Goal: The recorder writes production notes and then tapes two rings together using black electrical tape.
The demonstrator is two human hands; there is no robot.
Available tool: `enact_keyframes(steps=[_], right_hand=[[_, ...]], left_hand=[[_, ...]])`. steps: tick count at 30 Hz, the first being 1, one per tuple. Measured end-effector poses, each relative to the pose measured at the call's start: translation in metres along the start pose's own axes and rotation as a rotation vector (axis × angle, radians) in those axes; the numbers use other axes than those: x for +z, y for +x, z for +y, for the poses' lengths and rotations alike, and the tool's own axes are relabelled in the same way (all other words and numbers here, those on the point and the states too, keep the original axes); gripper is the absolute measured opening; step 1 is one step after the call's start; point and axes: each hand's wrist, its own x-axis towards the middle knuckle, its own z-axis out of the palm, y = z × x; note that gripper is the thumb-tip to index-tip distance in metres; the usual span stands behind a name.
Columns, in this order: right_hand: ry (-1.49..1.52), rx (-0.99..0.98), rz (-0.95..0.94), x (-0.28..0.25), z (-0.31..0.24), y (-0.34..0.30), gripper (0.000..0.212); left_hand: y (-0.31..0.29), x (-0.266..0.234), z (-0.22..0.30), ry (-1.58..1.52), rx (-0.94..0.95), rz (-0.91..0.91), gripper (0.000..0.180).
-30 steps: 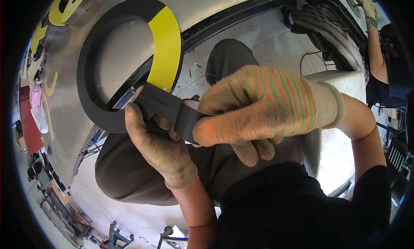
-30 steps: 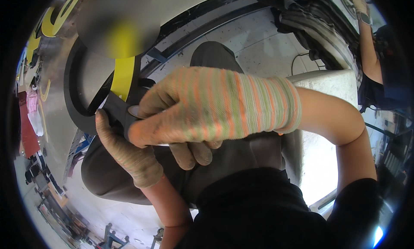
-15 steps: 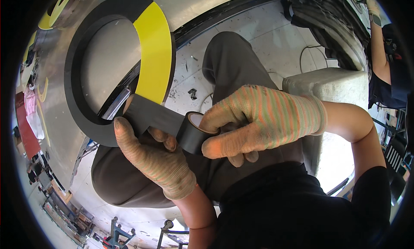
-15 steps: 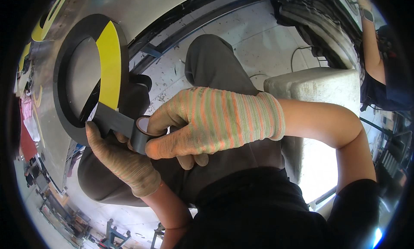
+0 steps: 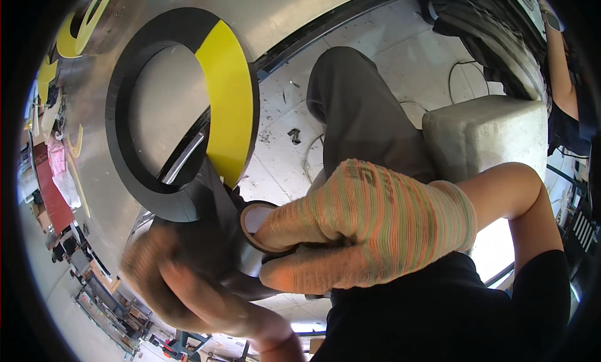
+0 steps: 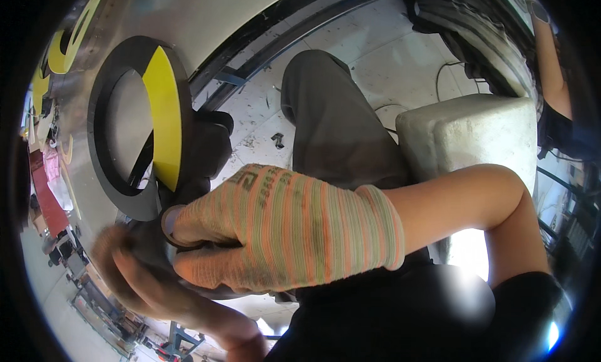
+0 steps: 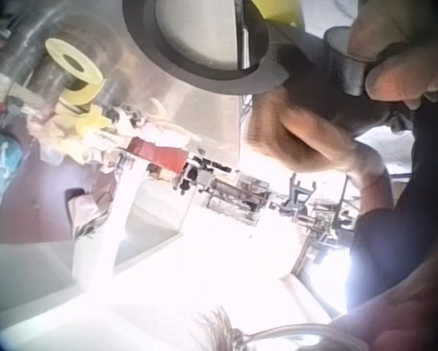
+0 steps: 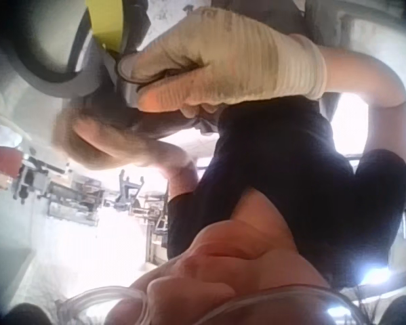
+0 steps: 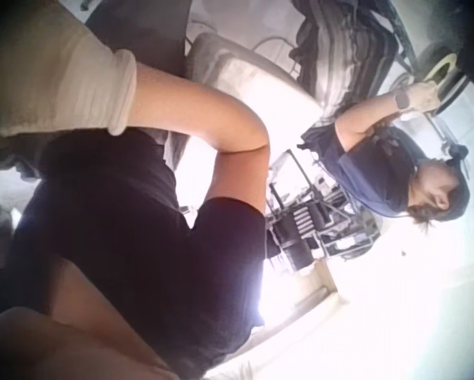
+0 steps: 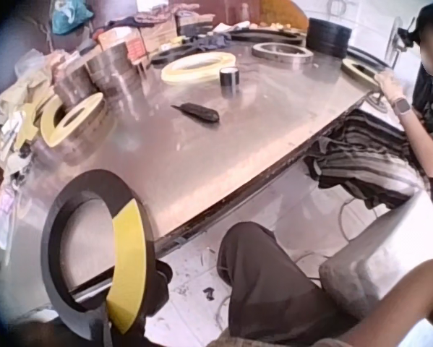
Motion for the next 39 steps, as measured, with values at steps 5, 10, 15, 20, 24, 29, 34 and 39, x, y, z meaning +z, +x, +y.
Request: enact_keyframes(steps=[5,10,15,20,24,29,34,39], right_hand=[[-0.377,-0.244,0.053,0.0,0.008,-0.002,0.021],[-0.538,-0.396,0.102,-0.003,0.006,-0.014,0.032],[-0.456,-0.375,0.077,-0.003,0.01,-0.011,0.036],[-0.479,-0.497,0.192,-0.002,0.018,-0.008,0.033],[-0.415,-0.416,0.149,-0.005,0.013,-0.01,0.033],[-0.437,-0.47,0.179,-0.004,0.015,-0.009,0.034],[-0.466,-0.435,0.114,0.0,0.012,-0.006,0.034],[-0.457,-0.423,0.148,-0.006,0.017,-0.012,0.03]], left_hand=[[0.122,-0.008,-0.011,0.16,0.269,-0.84,0.034],[0.175,0.03,0.015,0.214,-0.114,-1.589,0.028],[0.186,0.049,0.021,0.369,-0.152,-1.802,0.022],[0.188,0.06,0.019,0.311,-0.127,-1.858,0.013],[0.178,0.053,0.022,0.324,-0.134,-1.754,0.017],[0.176,0.054,0.016,0.364,-0.024,-1.78,0.027],[0.175,0.045,0.016,0.302,-0.037,-1.746,0.025],[0.16,-0.07,-0.069,-1.164,-0.545,-0.896,0.036]])
